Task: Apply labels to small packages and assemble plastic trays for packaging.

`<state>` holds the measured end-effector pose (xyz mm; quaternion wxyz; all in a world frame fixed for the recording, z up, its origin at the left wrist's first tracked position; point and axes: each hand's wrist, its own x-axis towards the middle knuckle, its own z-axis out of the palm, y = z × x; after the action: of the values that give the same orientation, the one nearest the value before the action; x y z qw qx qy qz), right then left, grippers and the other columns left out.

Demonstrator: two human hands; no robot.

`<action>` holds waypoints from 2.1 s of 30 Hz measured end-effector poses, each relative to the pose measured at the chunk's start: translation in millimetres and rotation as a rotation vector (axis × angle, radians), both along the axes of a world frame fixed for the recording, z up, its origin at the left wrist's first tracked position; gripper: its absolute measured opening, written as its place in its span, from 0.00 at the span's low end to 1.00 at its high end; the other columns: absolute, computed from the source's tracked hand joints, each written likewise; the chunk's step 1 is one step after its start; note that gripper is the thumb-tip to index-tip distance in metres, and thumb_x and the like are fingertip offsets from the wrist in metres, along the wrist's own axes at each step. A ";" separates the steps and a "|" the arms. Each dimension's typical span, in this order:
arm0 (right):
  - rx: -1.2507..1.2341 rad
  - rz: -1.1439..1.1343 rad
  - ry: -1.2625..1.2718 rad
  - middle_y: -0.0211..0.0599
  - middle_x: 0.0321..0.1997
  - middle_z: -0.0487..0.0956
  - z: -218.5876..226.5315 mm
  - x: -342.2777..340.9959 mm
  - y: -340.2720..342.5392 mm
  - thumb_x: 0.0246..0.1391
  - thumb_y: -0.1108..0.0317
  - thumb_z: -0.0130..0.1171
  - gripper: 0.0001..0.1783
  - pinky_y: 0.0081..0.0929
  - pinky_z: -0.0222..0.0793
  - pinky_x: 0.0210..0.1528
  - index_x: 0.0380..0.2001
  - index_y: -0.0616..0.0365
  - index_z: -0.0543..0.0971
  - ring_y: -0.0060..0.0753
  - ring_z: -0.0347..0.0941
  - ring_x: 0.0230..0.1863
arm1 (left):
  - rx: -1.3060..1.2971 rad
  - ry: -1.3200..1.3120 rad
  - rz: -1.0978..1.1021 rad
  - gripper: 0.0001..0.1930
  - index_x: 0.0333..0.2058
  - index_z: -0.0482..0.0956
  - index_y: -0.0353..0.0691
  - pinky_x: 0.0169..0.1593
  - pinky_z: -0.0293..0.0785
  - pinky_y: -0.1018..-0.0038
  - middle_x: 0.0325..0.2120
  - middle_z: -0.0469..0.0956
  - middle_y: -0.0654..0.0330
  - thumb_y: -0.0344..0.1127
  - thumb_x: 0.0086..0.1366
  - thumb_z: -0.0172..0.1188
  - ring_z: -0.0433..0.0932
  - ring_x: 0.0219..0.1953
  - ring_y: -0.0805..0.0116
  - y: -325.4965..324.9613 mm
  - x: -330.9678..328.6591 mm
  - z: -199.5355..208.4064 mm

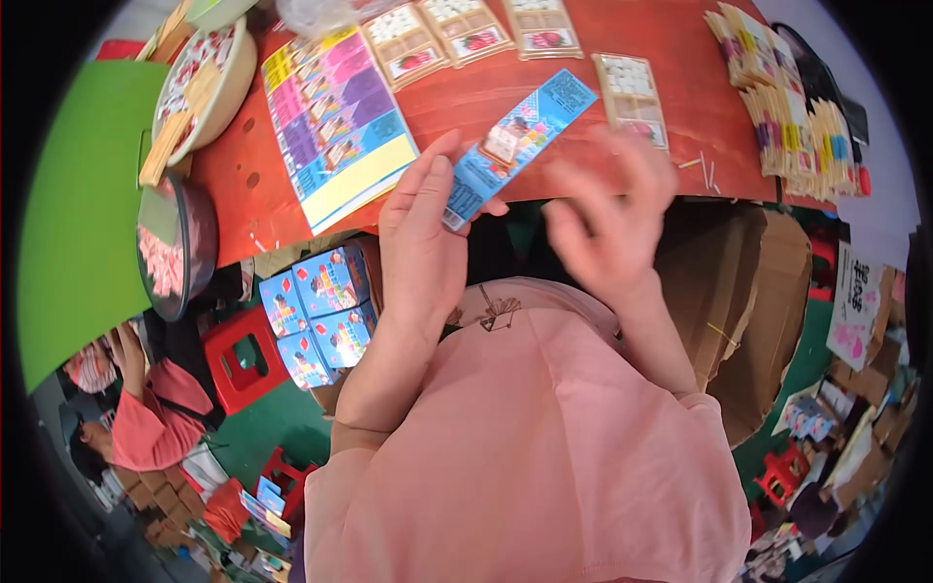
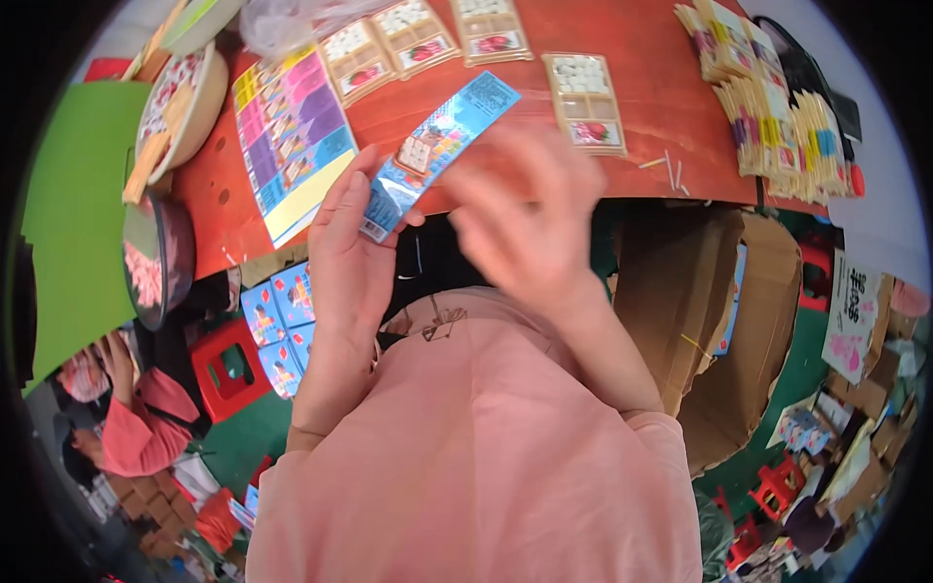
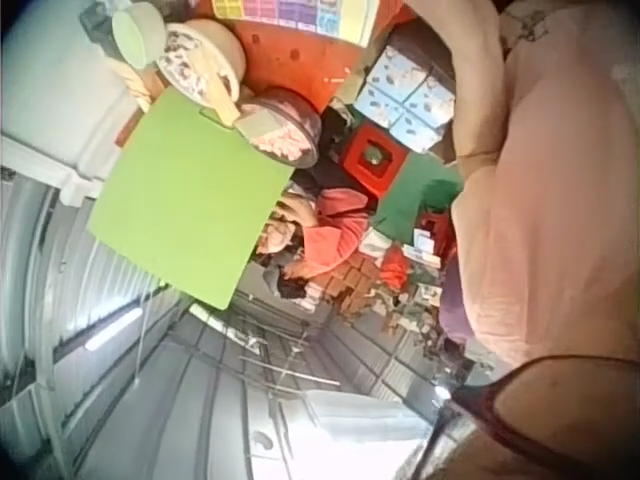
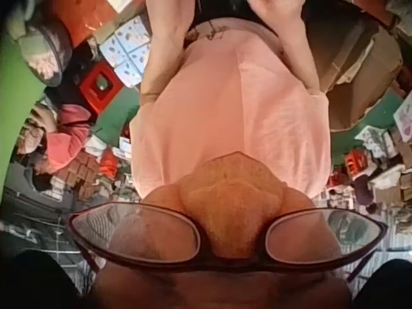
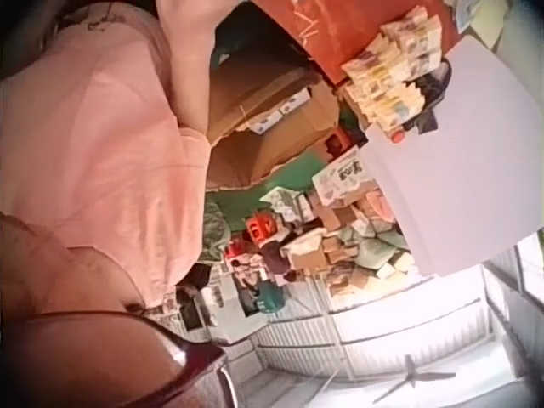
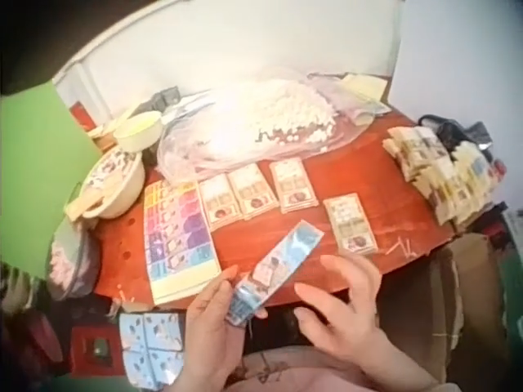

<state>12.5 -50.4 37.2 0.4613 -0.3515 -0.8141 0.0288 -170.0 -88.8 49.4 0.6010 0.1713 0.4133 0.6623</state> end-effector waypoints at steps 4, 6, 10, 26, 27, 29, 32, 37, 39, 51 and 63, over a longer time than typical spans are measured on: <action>-0.535 -0.007 0.506 0.43 0.65 0.65 -17.5 44.6 14.8 0.57 0.71 0.62 0.31 0.32 0.65 0.60 0.63 0.61 0.67 0.32 0.67 0.60 | -0.016 -0.017 -0.146 0.17 0.57 0.75 0.34 0.39 0.79 0.70 0.43 0.82 0.53 0.34 0.75 0.51 0.82 0.33 0.62 10.5 6.7 -8.0; -0.698 -0.015 0.675 0.41 0.61 0.69 -10.9 48.4 19.4 0.59 0.71 0.61 0.31 0.27 0.66 0.54 0.64 0.62 0.65 0.27 0.69 0.55 | 0.005 -0.039 -0.227 0.17 0.57 0.75 0.34 0.37 0.79 0.70 0.43 0.83 0.53 0.35 0.75 0.51 0.82 0.33 0.63 17.7 13.1 -9.0; -1.109 0.146 0.946 0.32 0.46 0.78 -7.9 81.4 20.8 0.62 0.74 0.60 0.29 0.17 0.66 0.39 0.64 0.60 0.64 0.17 0.71 0.40 | -0.022 -0.030 -0.361 0.16 0.55 0.77 0.33 0.34 0.79 0.71 0.41 0.83 0.54 0.34 0.74 0.53 0.82 0.33 0.64 27.5 21.5 -11.2; -0.733 -0.264 0.603 0.22 0.33 0.78 -53.4 129.3 85.5 0.64 0.74 0.56 0.08 0.14 0.69 0.33 0.41 0.60 0.83 0.12 0.71 0.33 | -0.153 0.523 -0.379 0.20 0.49 0.65 0.27 0.21 0.77 0.78 0.31 0.80 0.48 0.18 0.60 0.63 0.83 0.25 0.65 135.2 79.0 -41.3; -0.737 -0.260 0.604 0.22 0.33 0.78 -54.5 130.1 89.6 0.64 0.74 0.56 0.08 0.14 0.69 0.33 0.41 0.60 0.83 0.12 0.71 0.33 | -0.157 0.525 -0.375 0.20 0.49 0.65 0.27 0.21 0.77 0.78 0.31 0.80 0.48 0.18 0.60 0.63 0.83 0.25 0.65 139.1 81.3 -41.9; -0.710 -0.250 0.560 0.24 0.34 0.79 -56.8 132.2 95.7 0.64 0.75 0.54 0.09 0.13 0.70 0.29 0.39 0.59 0.84 0.14 0.72 0.32 | -0.162 0.555 -0.350 0.20 0.49 0.66 0.27 0.21 0.77 0.79 0.30 0.80 0.49 0.18 0.60 0.63 0.82 0.24 0.67 144.3 84.7 -43.8; -0.661 -0.297 0.422 0.28 0.35 0.79 -59.8 134.7 103.2 0.62 0.77 0.53 0.10 0.17 0.70 0.32 0.38 0.59 0.84 0.19 0.73 0.32 | -0.169 0.582 -0.348 0.20 0.48 0.66 0.27 0.21 0.77 0.79 0.29 0.79 0.49 0.19 0.60 0.63 0.81 0.23 0.68 150.4 87.3 -47.9; -0.617 -0.283 0.363 0.32 0.34 0.79 -65.4 136.4 112.1 0.60 0.79 0.53 0.11 0.24 0.71 0.36 0.39 0.59 0.84 0.25 0.74 0.33 | -0.175 0.608 -0.345 0.20 0.48 0.66 0.27 0.20 0.76 0.79 0.29 0.79 0.51 0.19 0.60 0.64 0.81 0.22 0.68 154.2 88.9 -50.8; -0.611 -0.269 0.353 0.34 0.34 0.78 -65.2 135.9 112.4 0.60 0.79 0.53 0.11 0.25 0.70 0.37 0.39 0.58 0.84 0.27 0.74 0.33 | -0.177 0.627 -0.349 0.21 0.49 0.66 0.28 0.20 0.76 0.80 0.29 0.79 0.52 0.20 0.60 0.65 0.81 0.22 0.69 155.4 89.3 -54.3; -0.365 -0.375 -0.448 0.34 0.33 0.71 -59.5 112.6 49.8 0.57 0.77 0.56 0.24 0.35 0.72 0.31 0.51 0.33 0.83 0.38 0.74 0.34 | 0.122 1.411 -0.385 0.11 0.40 0.74 0.32 0.40 0.76 0.57 0.34 0.80 0.42 0.20 0.58 0.60 0.80 0.38 0.41 94.1 81.0 -57.3; -0.285 -0.302 -0.497 0.33 0.31 0.69 -65.8 95.9 1.1 0.58 0.78 0.55 0.25 0.32 0.71 0.31 0.53 0.35 0.82 0.35 0.73 0.31 | -0.300 1.011 -0.138 0.14 0.46 0.78 0.34 0.24 0.72 0.80 0.34 0.82 0.59 0.34 0.66 0.66 0.78 0.24 0.77 -15.0 44.5 -51.9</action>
<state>108.4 -49.3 -28.7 0.1937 -0.5256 -0.8283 -0.0129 -125.5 -103.8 -2.5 0.3869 0.4079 0.7294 0.3898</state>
